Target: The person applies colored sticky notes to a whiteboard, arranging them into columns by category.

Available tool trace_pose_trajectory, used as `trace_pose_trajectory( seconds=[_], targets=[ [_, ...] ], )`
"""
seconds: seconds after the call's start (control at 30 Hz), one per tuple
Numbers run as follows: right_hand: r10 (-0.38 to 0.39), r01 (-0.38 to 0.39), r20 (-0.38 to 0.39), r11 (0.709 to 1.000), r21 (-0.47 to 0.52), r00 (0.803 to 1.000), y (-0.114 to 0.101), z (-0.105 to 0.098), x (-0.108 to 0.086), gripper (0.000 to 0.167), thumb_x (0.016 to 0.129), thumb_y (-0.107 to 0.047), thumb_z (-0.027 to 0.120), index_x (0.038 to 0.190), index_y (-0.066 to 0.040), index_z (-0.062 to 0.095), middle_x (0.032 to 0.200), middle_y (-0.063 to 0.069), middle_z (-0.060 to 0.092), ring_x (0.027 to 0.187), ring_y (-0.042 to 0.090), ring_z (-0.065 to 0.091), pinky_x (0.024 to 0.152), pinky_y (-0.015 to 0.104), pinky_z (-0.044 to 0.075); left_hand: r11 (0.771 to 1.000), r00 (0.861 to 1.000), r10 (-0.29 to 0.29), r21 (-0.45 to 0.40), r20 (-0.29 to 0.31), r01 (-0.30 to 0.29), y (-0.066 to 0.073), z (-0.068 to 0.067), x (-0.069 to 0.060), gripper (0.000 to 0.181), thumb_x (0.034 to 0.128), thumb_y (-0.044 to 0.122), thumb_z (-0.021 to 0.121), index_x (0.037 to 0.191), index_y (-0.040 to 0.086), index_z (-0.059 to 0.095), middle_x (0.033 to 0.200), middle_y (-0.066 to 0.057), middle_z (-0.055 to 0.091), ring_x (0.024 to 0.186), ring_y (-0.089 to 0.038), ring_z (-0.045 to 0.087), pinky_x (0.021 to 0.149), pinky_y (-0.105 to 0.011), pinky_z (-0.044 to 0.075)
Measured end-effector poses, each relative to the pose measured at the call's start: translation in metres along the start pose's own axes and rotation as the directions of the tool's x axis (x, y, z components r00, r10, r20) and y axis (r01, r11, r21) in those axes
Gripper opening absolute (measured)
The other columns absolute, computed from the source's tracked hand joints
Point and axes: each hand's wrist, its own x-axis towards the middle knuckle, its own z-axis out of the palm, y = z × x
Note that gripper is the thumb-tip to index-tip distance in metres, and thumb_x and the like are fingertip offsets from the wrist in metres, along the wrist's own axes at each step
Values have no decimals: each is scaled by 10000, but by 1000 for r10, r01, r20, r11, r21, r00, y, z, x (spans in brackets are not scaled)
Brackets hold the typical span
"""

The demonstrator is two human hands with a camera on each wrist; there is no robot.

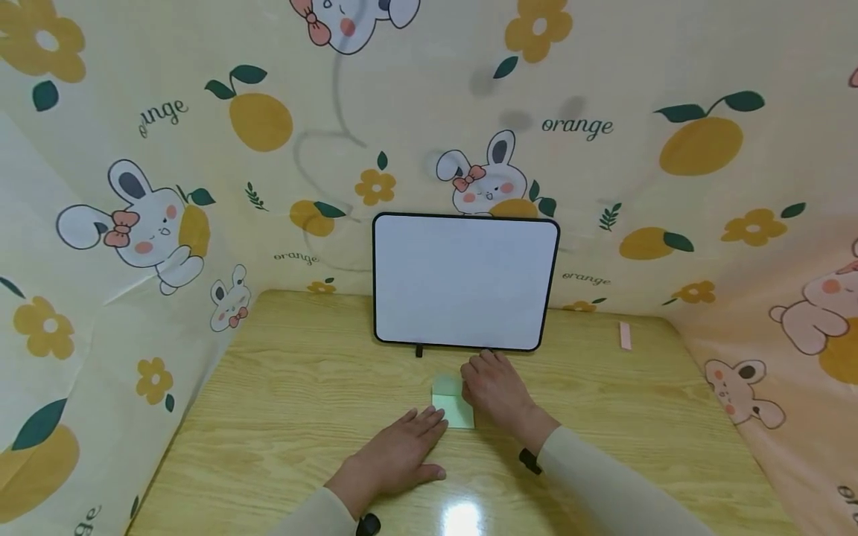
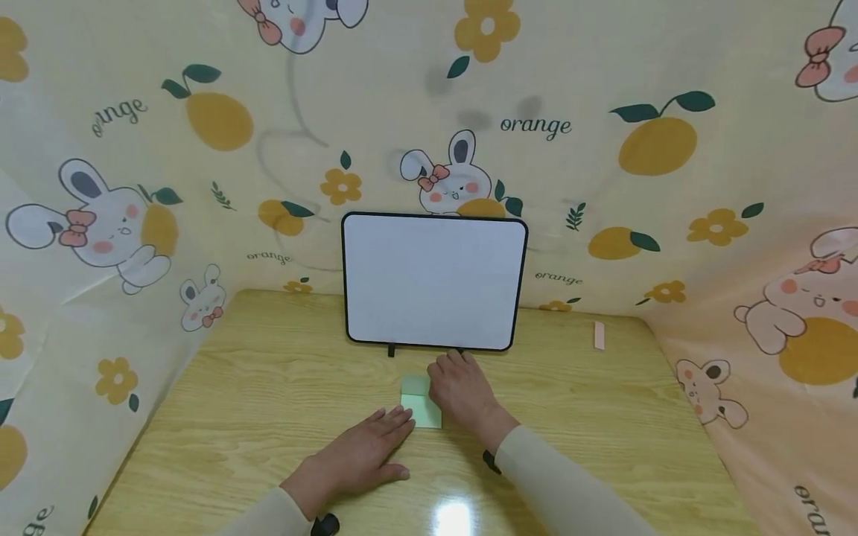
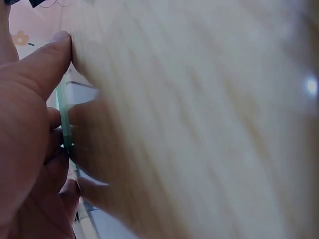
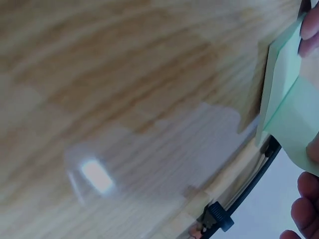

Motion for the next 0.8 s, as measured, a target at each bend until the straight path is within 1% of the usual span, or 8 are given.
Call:
trace_pose_trajectory(
  seconds=[0.07,0.23,0.33,0.47,0.7,0.8],
  targets=[
    [7,-7,-7,1000,5,1000,2,1,2,205,891,-174,799,837,-119,609,798,15,578,785,228,526,700,338,452,1000,1000,4,1,-4,-4,0,-1,0,766,1060,589,523,1624,81,413,1709,-77,359,1602,-222,303,1306,-407,298],
    [29,-29,8,1000,12,1000,6,4,6,168,910,-164,780,875,-104,627,843,31,613,816,242,561,712,359,488,1000,1000,6,11,-1,-6,0,-2,0,767,1060,591,521,1623,81,414,1707,-76,361,1601,-223,305,1306,-403,299],
    [32,-32,20,999,9,999,9,4,9,174,916,-163,777,877,-100,619,838,28,612,796,234,542,696,346,472,1000,1000,2,11,3,-2,0,-2,0,765,1060,591,520,1624,84,414,1711,-71,354,1603,-220,301,1309,-402,292],
    [31,-31,13,1000,-4,999,11,5,13,209,913,-170,789,858,-106,598,824,20,606,776,223,522,679,331,445,1000,1000,-2,10,1,2,0,0,0,761,1060,588,524,1623,86,417,1713,-67,349,1604,-217,299,1311,-401,288],
    [26,-26,16,999,-22,1000,14,5,17,240,922,-183,790,851,-104,575,834,23,608,792,229,538,691,340,448,1000,1000,11,24,-18,-11,1,-1,0,759,1058,592,524,1610,78,439,1699,-74,381,1592,-225,328,1298,-411,314],
    [23,-22,18,999,-30,1000,15,5,18,229,927,-187,783,854,-104,582,836,22,614,793,230,546,688,340,449,1000,1000,5,21,-9,-5,1,-2,0,762,1057,595,523,1615,85,431,1704,-67,373,1596,-217,318,1301,-406,307]
  ],
)
